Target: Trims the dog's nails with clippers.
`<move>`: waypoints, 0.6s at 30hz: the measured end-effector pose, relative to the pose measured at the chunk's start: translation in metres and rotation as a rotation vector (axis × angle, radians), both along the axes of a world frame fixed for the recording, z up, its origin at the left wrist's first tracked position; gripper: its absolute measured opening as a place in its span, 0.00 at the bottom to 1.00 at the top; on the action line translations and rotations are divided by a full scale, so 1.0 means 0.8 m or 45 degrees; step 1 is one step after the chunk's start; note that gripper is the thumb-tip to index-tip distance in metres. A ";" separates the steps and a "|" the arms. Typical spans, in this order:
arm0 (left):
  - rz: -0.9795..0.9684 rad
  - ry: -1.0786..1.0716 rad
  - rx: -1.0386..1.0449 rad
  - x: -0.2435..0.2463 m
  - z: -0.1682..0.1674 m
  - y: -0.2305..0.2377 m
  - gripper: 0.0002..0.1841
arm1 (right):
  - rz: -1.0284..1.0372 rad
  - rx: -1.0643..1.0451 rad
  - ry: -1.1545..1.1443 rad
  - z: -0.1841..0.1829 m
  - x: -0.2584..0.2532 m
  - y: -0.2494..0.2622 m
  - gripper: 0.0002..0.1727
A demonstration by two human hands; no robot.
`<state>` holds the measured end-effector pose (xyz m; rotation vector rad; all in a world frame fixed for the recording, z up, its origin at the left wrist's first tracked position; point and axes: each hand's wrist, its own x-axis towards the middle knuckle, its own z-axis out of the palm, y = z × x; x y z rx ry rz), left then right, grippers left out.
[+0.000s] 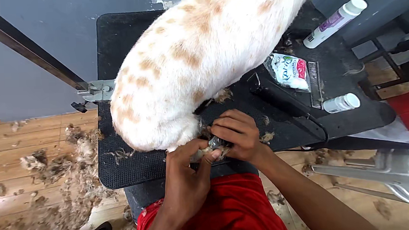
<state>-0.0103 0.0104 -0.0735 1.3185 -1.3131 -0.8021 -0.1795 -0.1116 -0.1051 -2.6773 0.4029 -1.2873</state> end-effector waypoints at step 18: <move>0.017 -0.219 0.051 0.014 -0.012 0.008 0.04 | 0.092 0.279 0.051 -0.010 0.004 0.014 0.14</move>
